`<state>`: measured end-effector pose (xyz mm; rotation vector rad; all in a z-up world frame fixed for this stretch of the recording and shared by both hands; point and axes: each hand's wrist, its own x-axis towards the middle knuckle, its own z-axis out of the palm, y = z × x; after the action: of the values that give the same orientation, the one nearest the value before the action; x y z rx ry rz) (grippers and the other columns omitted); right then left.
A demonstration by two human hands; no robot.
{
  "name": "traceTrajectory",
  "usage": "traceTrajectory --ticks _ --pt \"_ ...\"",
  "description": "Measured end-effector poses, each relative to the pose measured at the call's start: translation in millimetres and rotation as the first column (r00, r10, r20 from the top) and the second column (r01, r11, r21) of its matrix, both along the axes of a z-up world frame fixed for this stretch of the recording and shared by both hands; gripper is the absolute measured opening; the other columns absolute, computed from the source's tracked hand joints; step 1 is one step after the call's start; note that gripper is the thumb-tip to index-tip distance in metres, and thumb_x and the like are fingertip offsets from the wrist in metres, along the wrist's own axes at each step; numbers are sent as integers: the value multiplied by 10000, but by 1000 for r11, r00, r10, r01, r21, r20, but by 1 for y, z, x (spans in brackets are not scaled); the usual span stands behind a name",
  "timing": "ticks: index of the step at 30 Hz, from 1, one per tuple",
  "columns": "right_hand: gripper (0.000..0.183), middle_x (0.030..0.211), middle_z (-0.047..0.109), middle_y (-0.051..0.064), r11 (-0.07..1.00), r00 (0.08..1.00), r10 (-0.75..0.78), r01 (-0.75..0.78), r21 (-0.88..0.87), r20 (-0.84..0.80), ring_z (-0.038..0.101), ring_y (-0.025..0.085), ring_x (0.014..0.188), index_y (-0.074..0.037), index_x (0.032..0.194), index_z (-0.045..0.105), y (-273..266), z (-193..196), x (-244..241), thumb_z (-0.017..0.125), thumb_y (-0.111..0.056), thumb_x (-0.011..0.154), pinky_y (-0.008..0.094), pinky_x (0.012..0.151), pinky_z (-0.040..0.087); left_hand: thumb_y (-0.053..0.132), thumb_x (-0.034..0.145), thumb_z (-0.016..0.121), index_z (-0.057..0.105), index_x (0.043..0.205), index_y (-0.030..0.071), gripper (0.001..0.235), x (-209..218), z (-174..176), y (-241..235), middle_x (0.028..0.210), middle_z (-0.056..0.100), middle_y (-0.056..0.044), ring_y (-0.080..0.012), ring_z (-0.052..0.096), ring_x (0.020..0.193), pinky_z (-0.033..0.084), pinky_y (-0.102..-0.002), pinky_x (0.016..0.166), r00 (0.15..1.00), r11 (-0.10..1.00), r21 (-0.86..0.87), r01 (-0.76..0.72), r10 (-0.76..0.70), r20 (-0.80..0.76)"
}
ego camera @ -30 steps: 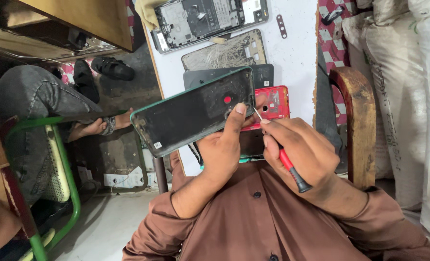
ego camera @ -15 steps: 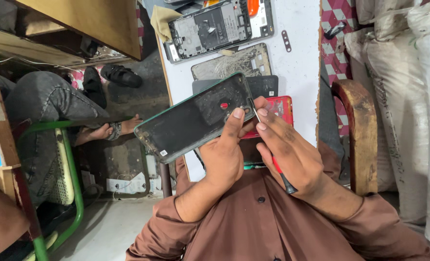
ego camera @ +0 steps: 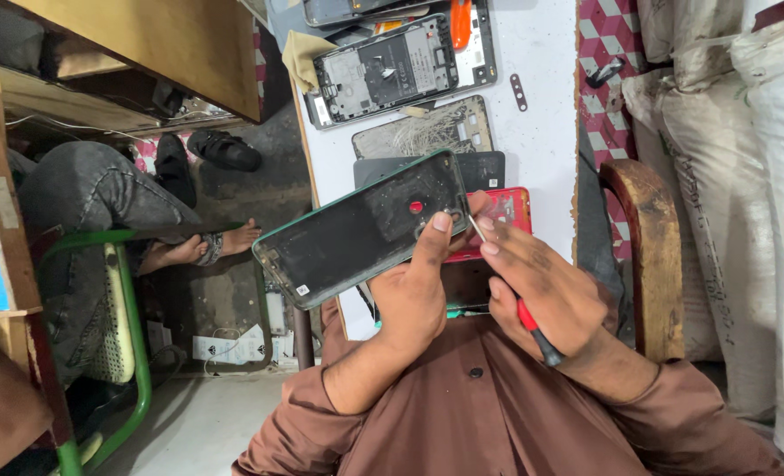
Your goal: The person uses a screwdriver to pry and separate the back cover of a smartphone. They repeatedly work on the edges and camera area to loosen the casing while other disassembled phones sit on the table.
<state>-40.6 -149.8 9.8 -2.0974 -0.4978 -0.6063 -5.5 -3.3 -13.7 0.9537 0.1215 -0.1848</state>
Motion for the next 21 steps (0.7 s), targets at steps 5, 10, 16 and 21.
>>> traceTrajectory --ticks 5,10,16,21 --pt "346 1252 678 258 1000 1000 -16 16 -1 0 708 408 1192 94 1246 598 1 1 -1 647 97 904 447 1014 601 77 1038 591 613 1254 -56 254 1 3 1 1180 733 -176 -257 729 1102 600 -408 994 1000 1000 -3 14 -14 -7" --pt "365 1262 671 265 1000 1000 -22 22 6 -8 701 418 1200 106 1260 591 1 1 -2 652 102 899 440 1012 598 81 1052 640 693 1169 -67 196 -5 -6 1 1143 738 -103 -166 707 1031 587 -333 960 997 980 193 -41 29 68" --pt "350 1248 674 272 999 999 -51 51 -4 -9 707 412 1180 113 1234 609 3 3 -3 654 114 886 429 989 602 105 1049 650 729 1129 -44 186 -5 -7 2 1089 755 -51 -103 700 972 563 -257 896 995 938 343 -50 16 103" --pt "319 1227 679 266 995 995 -98 98 -6 20 710 409 1177 125 1219 617 8 2 -2 657 122 902 433 988 599 134 1049 654 741 1124 -25 196 -6 -6 3 1047 762 -22 -83 691 926 557 -242 861 991 897 441 -33 -29 134"
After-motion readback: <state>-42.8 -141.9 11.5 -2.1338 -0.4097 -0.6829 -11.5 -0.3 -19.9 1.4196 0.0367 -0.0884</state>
